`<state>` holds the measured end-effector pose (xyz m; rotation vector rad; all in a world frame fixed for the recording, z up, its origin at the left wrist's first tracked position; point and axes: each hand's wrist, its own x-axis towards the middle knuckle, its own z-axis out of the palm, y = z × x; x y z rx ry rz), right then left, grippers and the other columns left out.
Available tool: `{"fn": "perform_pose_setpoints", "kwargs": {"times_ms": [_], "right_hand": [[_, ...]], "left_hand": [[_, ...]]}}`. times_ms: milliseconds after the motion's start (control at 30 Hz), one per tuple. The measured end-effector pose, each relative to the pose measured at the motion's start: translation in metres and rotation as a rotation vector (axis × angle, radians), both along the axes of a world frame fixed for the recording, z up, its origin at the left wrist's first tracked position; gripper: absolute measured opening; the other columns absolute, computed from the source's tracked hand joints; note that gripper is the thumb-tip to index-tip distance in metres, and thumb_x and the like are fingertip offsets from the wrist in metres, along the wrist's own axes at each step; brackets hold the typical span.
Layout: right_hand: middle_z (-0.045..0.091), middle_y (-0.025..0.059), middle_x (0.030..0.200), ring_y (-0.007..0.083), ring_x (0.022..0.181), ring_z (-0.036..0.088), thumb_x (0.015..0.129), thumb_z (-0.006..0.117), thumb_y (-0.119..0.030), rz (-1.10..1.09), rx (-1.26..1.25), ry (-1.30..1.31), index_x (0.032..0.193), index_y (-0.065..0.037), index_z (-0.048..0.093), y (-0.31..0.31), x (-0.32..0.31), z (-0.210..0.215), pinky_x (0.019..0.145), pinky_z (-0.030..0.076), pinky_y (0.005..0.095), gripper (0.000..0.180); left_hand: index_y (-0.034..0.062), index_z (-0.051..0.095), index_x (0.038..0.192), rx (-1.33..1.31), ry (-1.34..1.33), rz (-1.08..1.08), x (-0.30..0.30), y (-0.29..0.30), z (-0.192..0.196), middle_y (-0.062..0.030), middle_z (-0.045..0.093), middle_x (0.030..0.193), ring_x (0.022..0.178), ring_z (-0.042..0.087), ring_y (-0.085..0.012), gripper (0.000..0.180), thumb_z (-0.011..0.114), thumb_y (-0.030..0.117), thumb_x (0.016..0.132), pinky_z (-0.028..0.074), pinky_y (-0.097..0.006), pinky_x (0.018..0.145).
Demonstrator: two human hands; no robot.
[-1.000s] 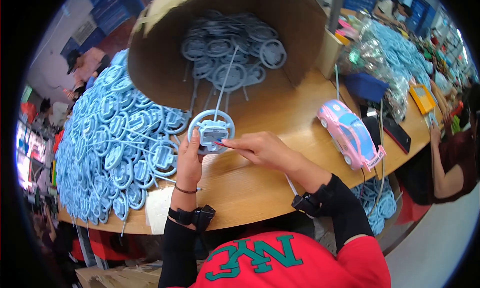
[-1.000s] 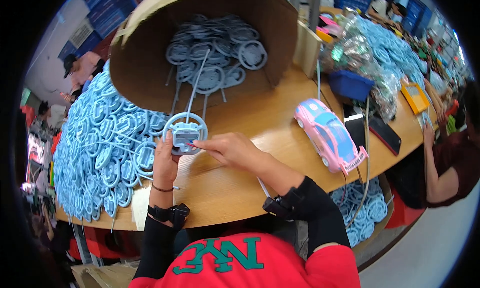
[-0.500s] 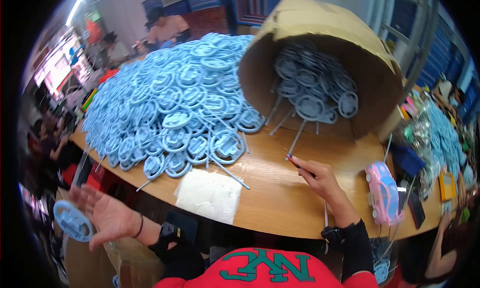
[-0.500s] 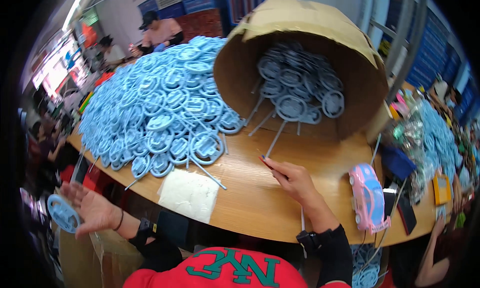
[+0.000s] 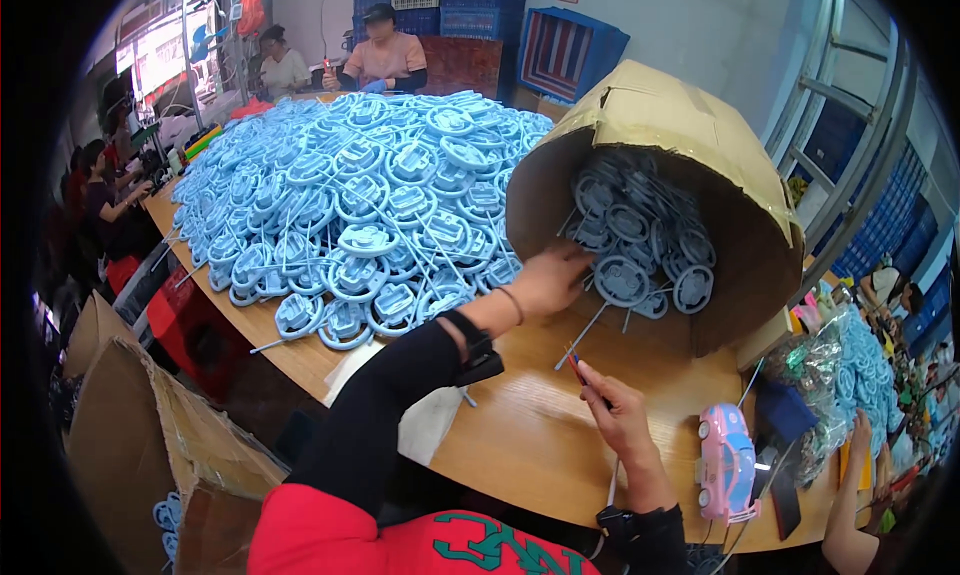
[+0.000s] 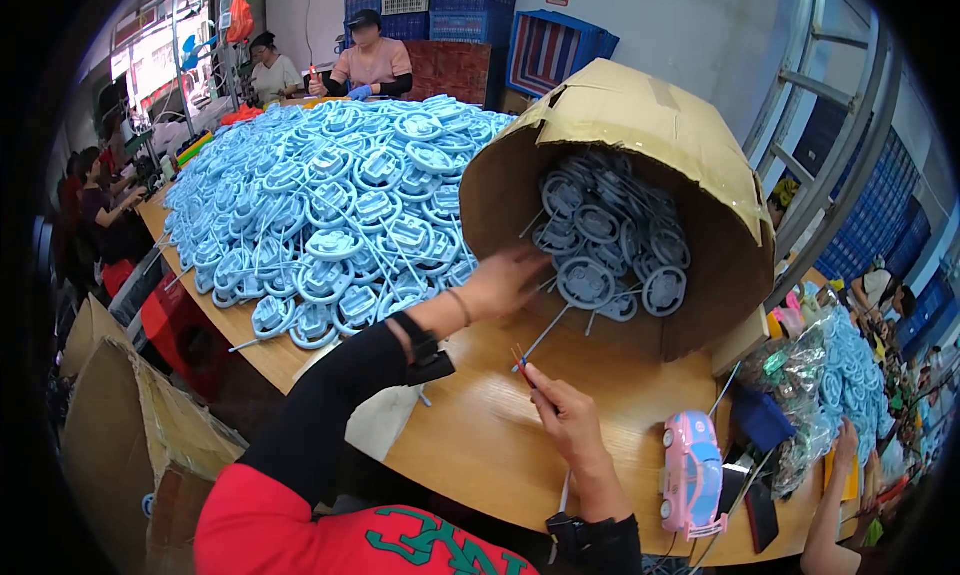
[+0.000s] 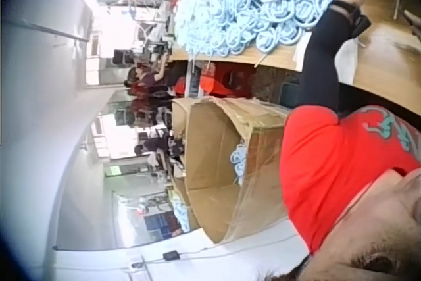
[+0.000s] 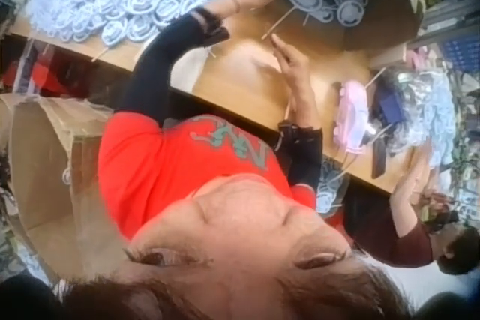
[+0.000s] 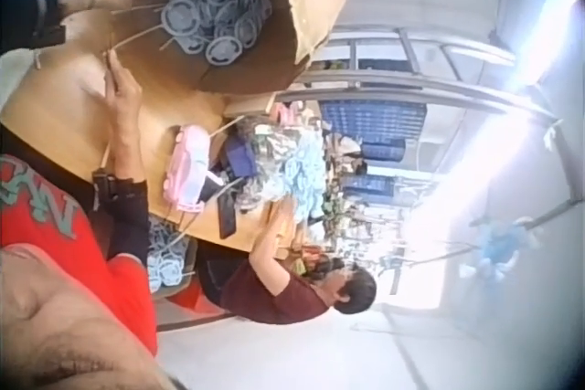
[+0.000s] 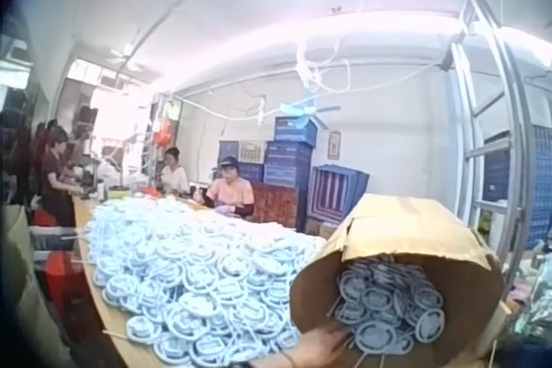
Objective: Assembling blue plastic toy steering wheel components by inserting wires and securing parts.
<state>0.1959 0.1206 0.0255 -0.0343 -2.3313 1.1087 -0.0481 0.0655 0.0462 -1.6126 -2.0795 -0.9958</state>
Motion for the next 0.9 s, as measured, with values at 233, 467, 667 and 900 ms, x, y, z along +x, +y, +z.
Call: {"fn": "perform_pose_setpoints", "kwargs": {"times_ms": [233,467,667,900], "right_hand": [[0.056,0.0097,0.068,0.0167,0.055,0.051,0.08,0.061,0.001,-0.037,0.02,0.046,0.116,-0.009,0.061,0.002,0.001,0.006,0.052,0.041,0.0264,0.037],[0.059,0.0106,0.072,0.0192,0.058,0.054,0.079,0.062,0.0,-0.068,0.032,0.044,0.116,-0.011,0.061,0.003,0.001,0.01,0.055,0.044,0.0273,0.038],[0.06,0.0112,0.075,0.0204,0.06,0.057,0.079,0.061,0.0,-0.101,0.067,-0.047,0.116,-0.012,0.061,0.004,0.005,0.009,0.057,0.045,0.0274,0.039],[0.059,0.0125,0.074,0.0248,0.061,0.056,0.081,0.06,-0.001,-0.06,0.12,-0.07,0.119,-0.015,0.059,0.005,-0.003,0.003,0.057,0.045,0.0314,0.041]], "left_hand": [[0.011,0.052,0.122,-0.148,0.345,-0.027,-0.004,0.086,-0.05,-0.0172,0.047,0.124,0.122,0.039,-0.0362,0.051,0.059,0.008,0.071,0.045,-0.04,0.092],[0.007,0.058,0.102,-0.15,0.161,-0.089,-0.001,0.078,-0.027,-0.0118,0.057,0.108,0.103,0.054,-0.0299,0.024,0.058,0.014,0.079,0.047,-0.039,0.081],[0.0041,0.056,0.092,0.024,-0.181,-0.049,0.027,0.014,0.003,-0.0163,0.061,0.082,0.076,0.058,-0.0371,0.025,0.056,0.028,0.085,0.045,-0.046,0.068],[-0.0018,0.061,0.093,-0.151,-0.982,-0.204,0.041,-0.053,0.011,-0.006,0.061,0.072,0.067,0.058,-0.0101,0.03,0.058,0.028,0.088,0.047,-0.025,0.059]]}}
